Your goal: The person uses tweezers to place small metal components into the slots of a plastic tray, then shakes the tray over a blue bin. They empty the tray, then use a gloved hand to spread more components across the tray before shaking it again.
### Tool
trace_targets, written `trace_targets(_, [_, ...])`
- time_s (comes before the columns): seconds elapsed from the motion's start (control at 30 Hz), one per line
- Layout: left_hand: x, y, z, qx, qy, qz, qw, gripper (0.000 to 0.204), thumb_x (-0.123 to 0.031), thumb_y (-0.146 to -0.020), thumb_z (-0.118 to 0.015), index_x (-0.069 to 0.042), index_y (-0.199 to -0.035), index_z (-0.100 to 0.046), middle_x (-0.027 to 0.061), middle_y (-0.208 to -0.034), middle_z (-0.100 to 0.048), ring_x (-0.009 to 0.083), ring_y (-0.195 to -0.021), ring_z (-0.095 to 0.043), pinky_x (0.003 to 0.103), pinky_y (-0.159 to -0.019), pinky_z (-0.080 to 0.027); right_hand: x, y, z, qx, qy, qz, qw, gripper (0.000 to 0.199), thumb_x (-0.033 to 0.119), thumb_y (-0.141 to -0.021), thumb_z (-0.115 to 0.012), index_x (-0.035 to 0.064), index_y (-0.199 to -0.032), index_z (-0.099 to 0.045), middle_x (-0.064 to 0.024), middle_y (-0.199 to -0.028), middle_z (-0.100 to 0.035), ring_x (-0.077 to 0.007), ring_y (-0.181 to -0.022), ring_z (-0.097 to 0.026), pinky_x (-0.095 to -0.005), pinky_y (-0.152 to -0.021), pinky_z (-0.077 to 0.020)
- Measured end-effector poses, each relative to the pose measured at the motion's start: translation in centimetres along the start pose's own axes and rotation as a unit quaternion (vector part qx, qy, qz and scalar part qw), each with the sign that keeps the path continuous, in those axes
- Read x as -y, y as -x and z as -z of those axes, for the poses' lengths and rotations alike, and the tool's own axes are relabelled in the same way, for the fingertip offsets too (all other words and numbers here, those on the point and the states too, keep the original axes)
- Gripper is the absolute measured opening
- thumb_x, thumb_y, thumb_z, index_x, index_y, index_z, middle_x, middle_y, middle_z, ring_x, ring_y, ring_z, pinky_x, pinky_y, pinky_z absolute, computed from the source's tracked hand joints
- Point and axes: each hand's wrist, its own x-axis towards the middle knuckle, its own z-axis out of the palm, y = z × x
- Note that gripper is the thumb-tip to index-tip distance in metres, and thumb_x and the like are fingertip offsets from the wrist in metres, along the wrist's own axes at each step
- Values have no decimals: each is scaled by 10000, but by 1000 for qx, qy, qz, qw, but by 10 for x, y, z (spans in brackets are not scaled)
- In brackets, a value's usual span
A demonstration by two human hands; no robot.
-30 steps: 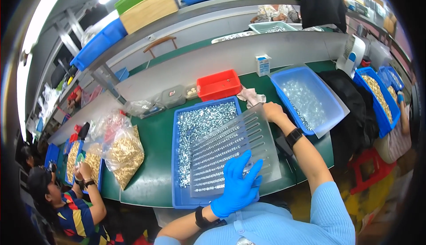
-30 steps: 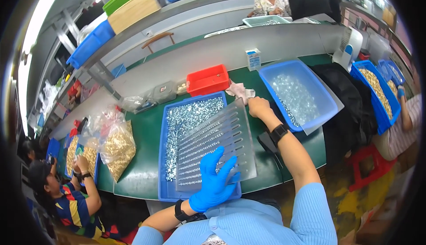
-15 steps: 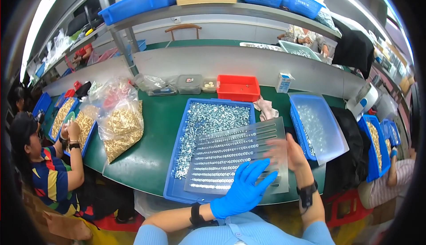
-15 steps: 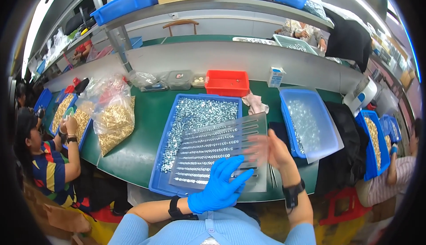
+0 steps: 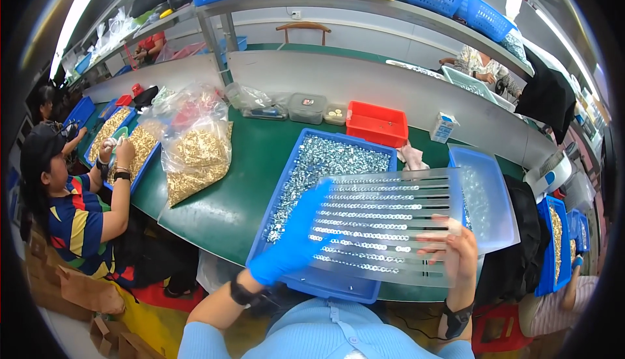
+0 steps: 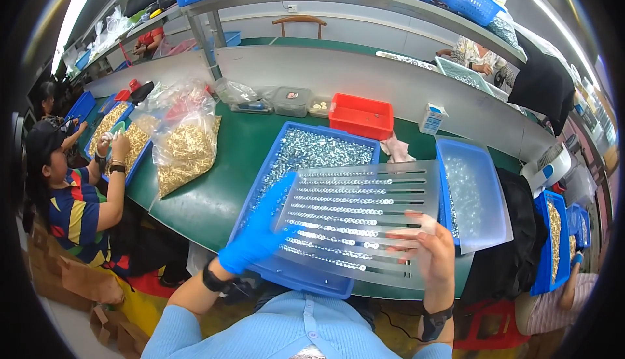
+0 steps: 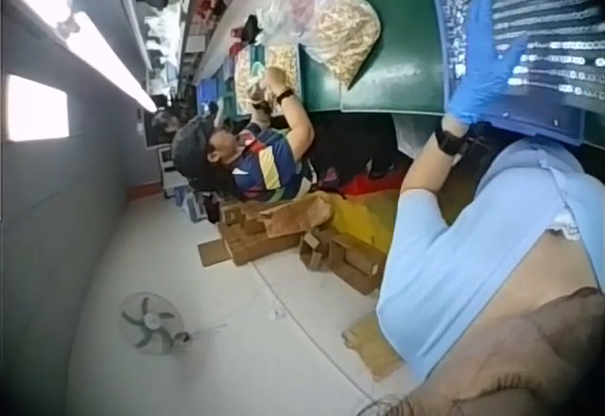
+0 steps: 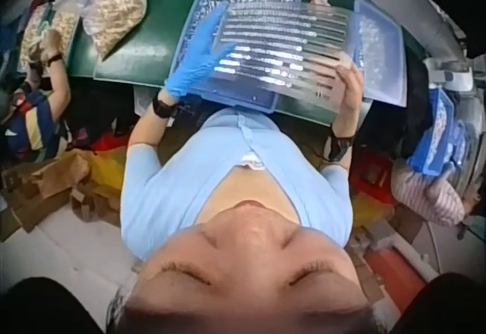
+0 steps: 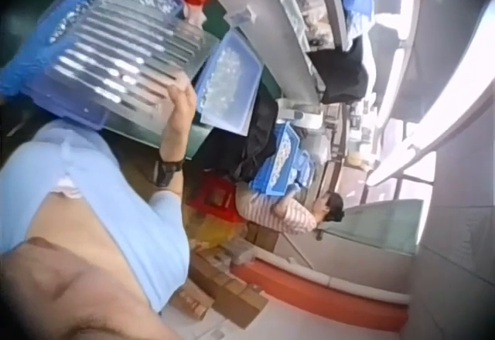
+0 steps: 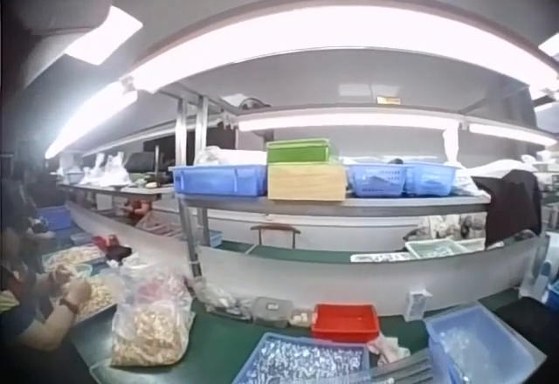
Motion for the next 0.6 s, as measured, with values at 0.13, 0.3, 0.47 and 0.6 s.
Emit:
trace_targets(0.13, [92, 45, 69, -100, -109, 242, 959, 558, -193, -915, -507, -12, -1391, -278, 141, -1413, -336, 236, -1286, -344, 331, -1055, -284, 3, 2, 17, -18, -37, 32, 999, 518, 193, -812, -457, -120, -1220, -393, -333, -959, -602, -339, -703, -669, -269, -482, -522])
trace_targets(0.3, [109, 68, 53, -69, 73, 300, 949, 513, -190, -930, -469, -25, -1387, -305, 131, -1367, -408, 212, -1252, -389, 314, -1044, -298, -9, -9, 25, -52, -51, 60, 996, 546, 218, -806, -451, -133, -1218, -385, -341, -951, -599, -341, -690, -668, -250, -454, -505])
trace_targets(0.47, [105, 67, 33, -90, 172, 300, 934, 501, -205, -940, -450, -2, -1378, -314, 115, -1359, -419, 203, -1226, -420, 320, -1040, -310, -26, -21, 26, -34, -72, 64, 995, 553, 220, -804, -444, -139, -1220, -379, -343, -949, -599, -339, -689, -669, -249, -451, -497])
trace_targets(0.6, [108, 60, 31, -100, 226, 281, 927, 487, -232, -954, -426, 11, -1365, -329, 121, -1357, -421, 216, -1214, -436, 333, -1039, -320, -41, -27, 31, -3, -88, 33, 996, 548, 219, -807, -442, -138, -1219, -380, -344, -954, -598, -339, -690, -669, -242, -444, -487])
